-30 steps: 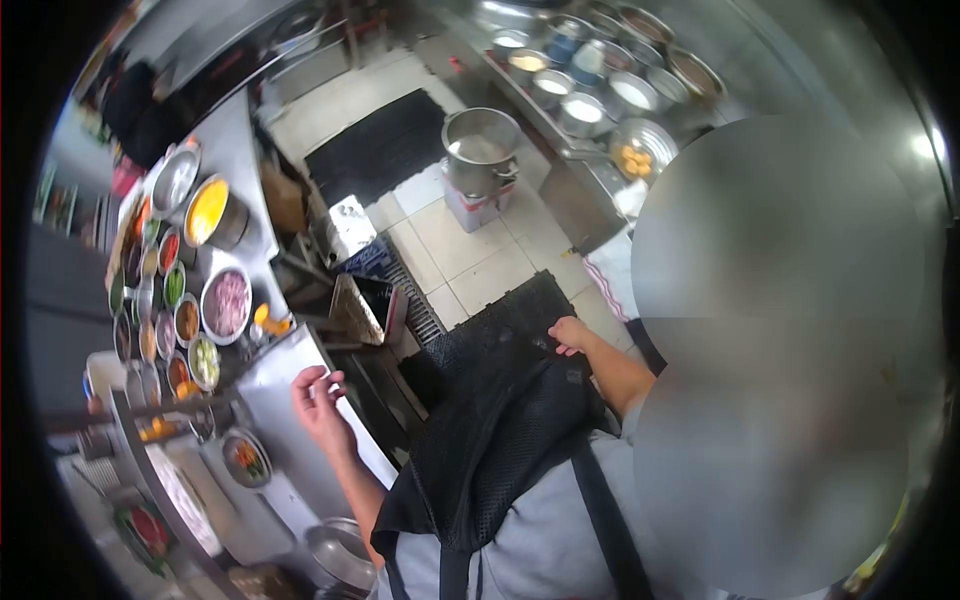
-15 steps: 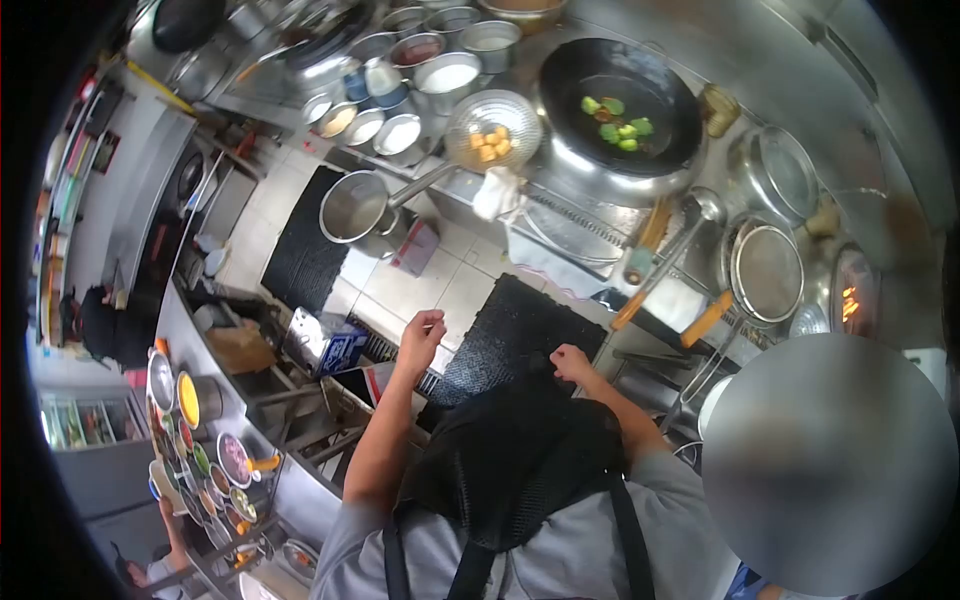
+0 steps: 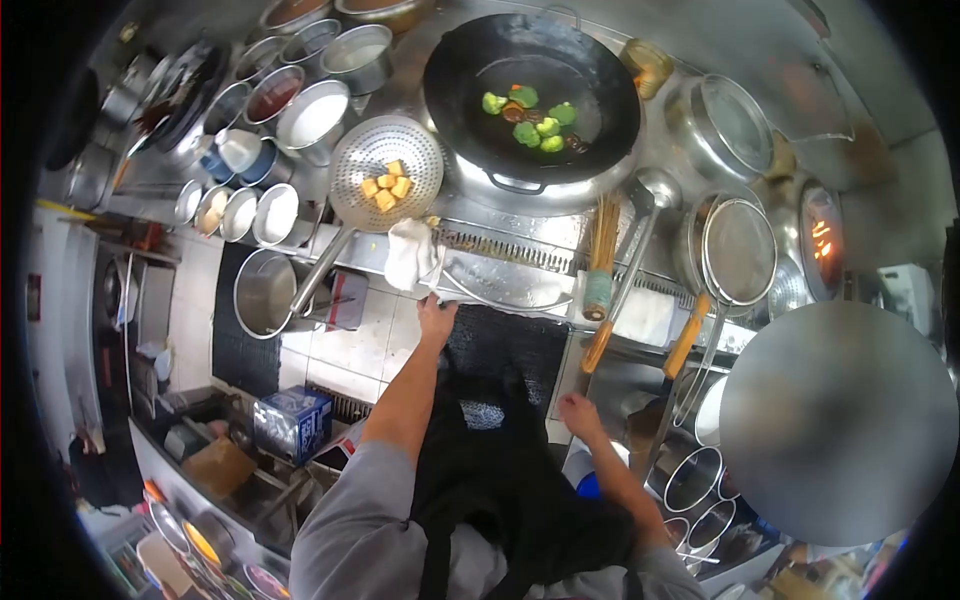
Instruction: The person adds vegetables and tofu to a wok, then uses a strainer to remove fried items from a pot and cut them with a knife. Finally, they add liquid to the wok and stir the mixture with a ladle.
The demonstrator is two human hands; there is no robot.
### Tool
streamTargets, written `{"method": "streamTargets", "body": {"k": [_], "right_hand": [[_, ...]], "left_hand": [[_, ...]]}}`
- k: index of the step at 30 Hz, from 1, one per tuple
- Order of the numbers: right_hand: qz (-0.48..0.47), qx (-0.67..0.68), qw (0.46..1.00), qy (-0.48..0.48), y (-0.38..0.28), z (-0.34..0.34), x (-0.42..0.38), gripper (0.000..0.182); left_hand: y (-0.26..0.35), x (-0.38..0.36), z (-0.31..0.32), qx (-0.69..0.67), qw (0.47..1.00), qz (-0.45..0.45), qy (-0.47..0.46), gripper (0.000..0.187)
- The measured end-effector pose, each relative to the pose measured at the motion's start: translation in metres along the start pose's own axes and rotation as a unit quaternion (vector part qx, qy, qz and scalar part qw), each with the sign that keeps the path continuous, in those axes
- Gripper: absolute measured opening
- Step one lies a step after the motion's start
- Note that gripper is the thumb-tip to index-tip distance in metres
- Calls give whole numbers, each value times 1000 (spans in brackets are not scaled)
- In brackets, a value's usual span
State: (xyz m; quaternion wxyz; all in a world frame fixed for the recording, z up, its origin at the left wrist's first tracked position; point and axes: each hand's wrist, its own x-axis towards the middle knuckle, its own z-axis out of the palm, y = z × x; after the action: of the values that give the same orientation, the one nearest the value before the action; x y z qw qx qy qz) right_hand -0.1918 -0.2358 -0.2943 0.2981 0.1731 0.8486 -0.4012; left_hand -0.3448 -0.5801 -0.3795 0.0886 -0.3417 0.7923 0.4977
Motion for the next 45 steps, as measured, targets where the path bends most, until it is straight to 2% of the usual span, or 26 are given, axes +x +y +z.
{"method": "streamTargets", "body": {"k": [3, 4, 5, 8, 9, 10, 11, 12, 14, 16, 17, 18, 19, 20, 21, 24, 26, 27, 30, 34, 36, 37, 38, 40, 42, 45], "right_hand": [[-9, 18, 998, -51, -21, 41, -9, 26], [-15, 44, 994, -100, -25, 63, 1, 30], [-22, 72, 986, -146, -28, 87, 13, 35], [-238, -22, 969, -64, -93, 137, 52, 48], [-245, 32, 967, -65, -109, 153, 71, 57], [-173, 48, 982, -56, -148, 147, 68, 51], [-256, 59, 965, 3, -153, 160, 85, 46], [-249, 67, 966, 20, -170, 148, 80, 46], [-108, -131, 971, -169, -219, 118, 55, 39], [-193, -128, 937, -261, -222, 117, 42, 41], [-132, 2, 920, -370, -224, 115, 39, 45], [-69, 132, 873, -464, -230, 108, 36, 49], [-70, 131, 877, -458, -230, 101, 35, 49], [24, 380, 795, -472, -226, 91, 33, 51], [113, 602, 649, -451, -222, 85, 31, 52], [107, 692, 662, -267, -163, 103, 76, 42], [37, 492, 868, -55, -146, 109, 85, 42], [-142, 264, 938, 174, -141, 122, 96, 42], [-103, 66, 952, 282, -147, 124, 93, 33], [-167, 118, 954, 218, -92, 186, 108, 37], [-317, 13, 877, 360, -79, 221, 108, 50], [-151, 252, 945, 141, -156, 142, 39, 68], [-154, 244, 949, 129, -180, 108, 14, 68], [142, 383, 910, -74, -209, 91, -15, 76], [-30, 338, 940, 33, -177, 124, -1, 75], [-87, 311, 944, 70, -181, 126, -6, 73]], "left_hand": [[-24, 5, -7, 176, 950, 248, 69, 47], [-25, 1, -13, 174, 951, 248, 65, 47], [-22, -7, -24, 127, 963, 238, -22, 45], [3, -40, -51, 59, 963, 156, -213, 39], [-8, -46, -47, -53, 960, 147, -232, 29], [-6, -46, -50, -47, 954, 155, -251, 29], [-1, -44, -59, -105, 935, 129, -313, 25], [1, -38, -69, -158, 910, 98, -372, 23], [-18, -15, -61, -215, 890, 142, -376, 27], [-13, -14, -53, -327, 899, 62, -286, 27], [-15, -24, -48, -348, 884, -56, -308, 26], [-11, -26, -44, -349, 881, -55, -314, 26], [-7, -34, -37, -370, 870, -68, -320, 26], [-2, -50, -25, -391, 857, -79, -325, 26], [4, -67, -11, -410, 845, -92, -330, 26], [20, -119, 23, -456, 814, -134, -334, 28], [15, -144, 21, -478, 794, -176, -331, 28], [24, -154, 31, -494, 781, -185, -333, 29], [41, -141, 25, -534, 741, -230, -337, 30], [49, -131, 26, -558, 702, -294, -331, 33], [61, -116, 29, -550, 688, -301, -366, 32], [56, -124, 26, -552, 678, -304, -379, 32], [58, -121, 34, -558, 669, -305, -386, 32], [45, -133, 25, -605, 653, -294, -348, 31], [51, -130, 28, -635, 638, -281, -333, 31], [60, -122, 29, -659, 618, -261, -339, 30]]}}
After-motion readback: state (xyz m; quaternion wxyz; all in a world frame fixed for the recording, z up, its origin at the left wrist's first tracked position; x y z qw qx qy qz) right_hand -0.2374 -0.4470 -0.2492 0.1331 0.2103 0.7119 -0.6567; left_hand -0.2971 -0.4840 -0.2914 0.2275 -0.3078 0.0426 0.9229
